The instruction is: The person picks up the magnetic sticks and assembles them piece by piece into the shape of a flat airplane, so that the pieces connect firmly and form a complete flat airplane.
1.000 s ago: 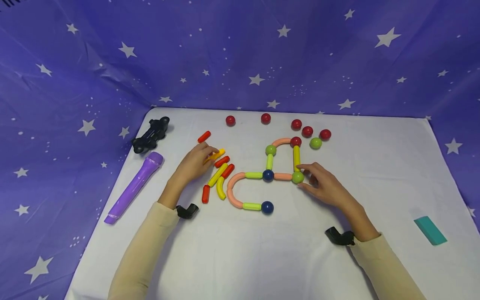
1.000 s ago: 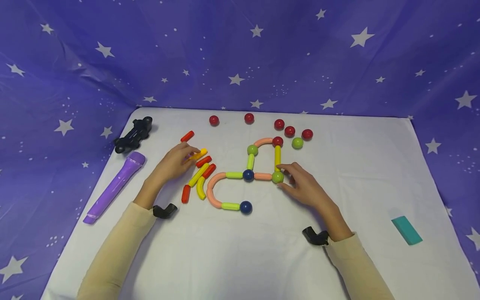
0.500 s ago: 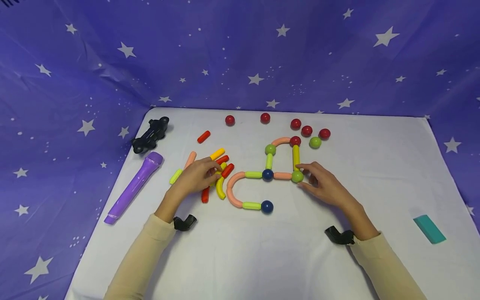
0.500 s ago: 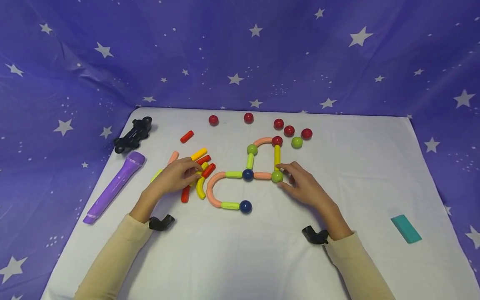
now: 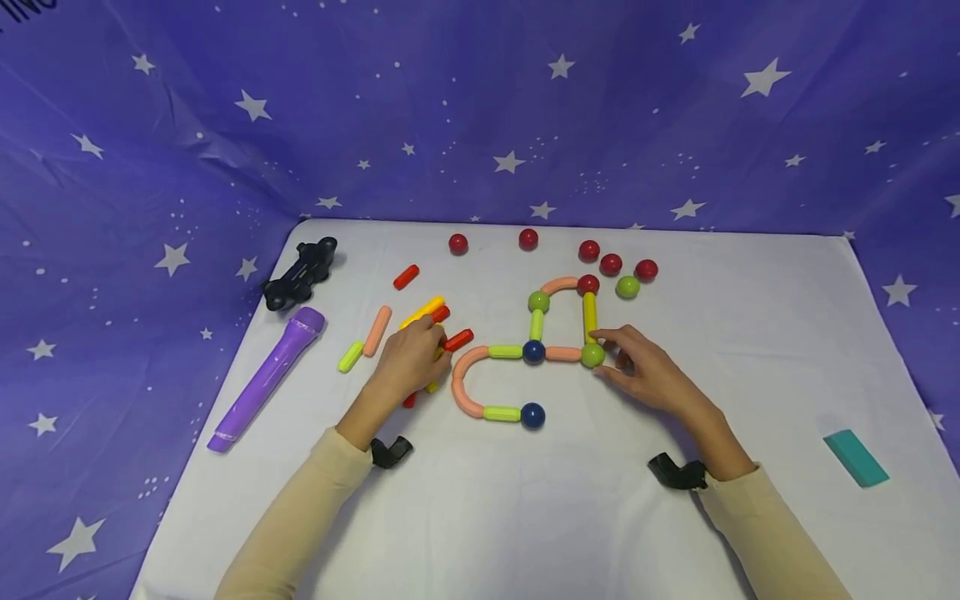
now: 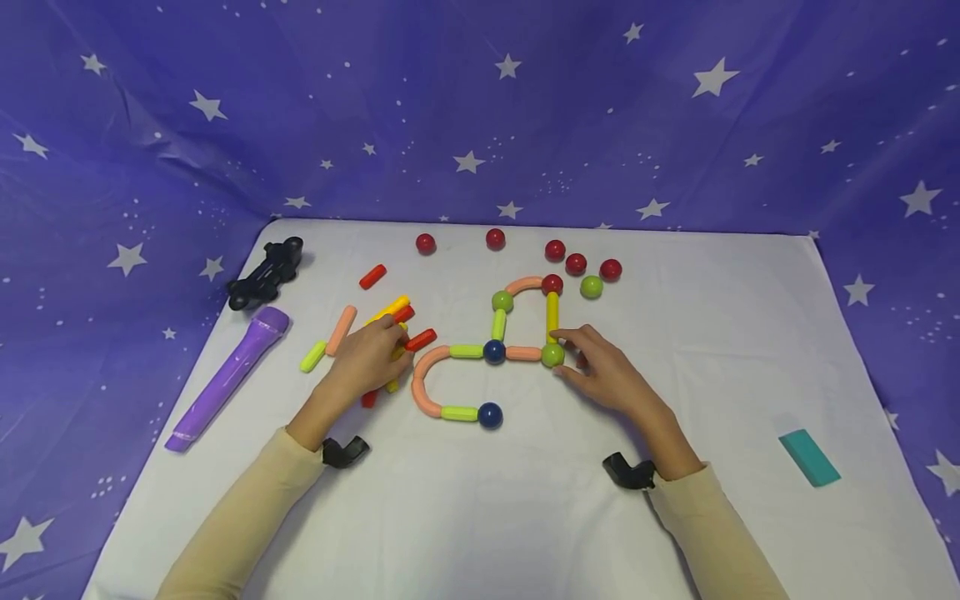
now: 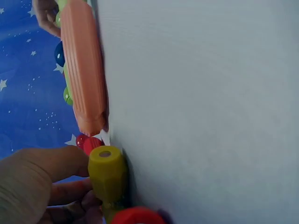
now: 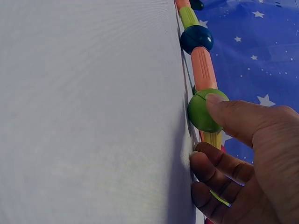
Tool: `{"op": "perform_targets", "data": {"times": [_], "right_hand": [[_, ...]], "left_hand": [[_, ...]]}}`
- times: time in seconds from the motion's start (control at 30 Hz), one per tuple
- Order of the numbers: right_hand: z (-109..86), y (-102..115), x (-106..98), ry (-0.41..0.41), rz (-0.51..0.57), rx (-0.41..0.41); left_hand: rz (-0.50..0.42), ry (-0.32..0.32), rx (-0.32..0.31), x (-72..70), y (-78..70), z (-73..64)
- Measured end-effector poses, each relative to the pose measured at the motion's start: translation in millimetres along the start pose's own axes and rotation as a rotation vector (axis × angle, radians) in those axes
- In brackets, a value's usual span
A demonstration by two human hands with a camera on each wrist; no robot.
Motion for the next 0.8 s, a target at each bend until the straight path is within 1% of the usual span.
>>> {"op": "perform_targets", "data": {"times": [0.2, 0.47, 0.6, 0.8], "right_hand": [[0.5, 0.9, -0.8, 0.001, -0.002, -0.013], [0.3, -0.7, -0.3, -0.009, -0.006, -0.023], [0.2, -1.0, -0.3, -0.008, -0.002, -0.015], [0.6, -0.1, -0.1, -0.004, 0.001, -0.012]], "left_hand": [[-0.042, 0.004, -0.009, -2.5, -4.8, 1.0], [-0.113, 0.069, -0.032, 1.9, -1.6, 2.8], [-0.119, 0.093, -0.035, 2.9, -1.4, 3.9], [-0.095, 0.108, -0.024, 2.8, -2.6, 5.3]]}}
Point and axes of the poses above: each hand's wrist, its own z-axis towards the middle knuckle, its own x-axis out of the palm, y = z × x, the point moved 3 cm from there along z, towards the middle knuckle, and after that the axes turned 15 degrees about -x, right-handed, at the moved point
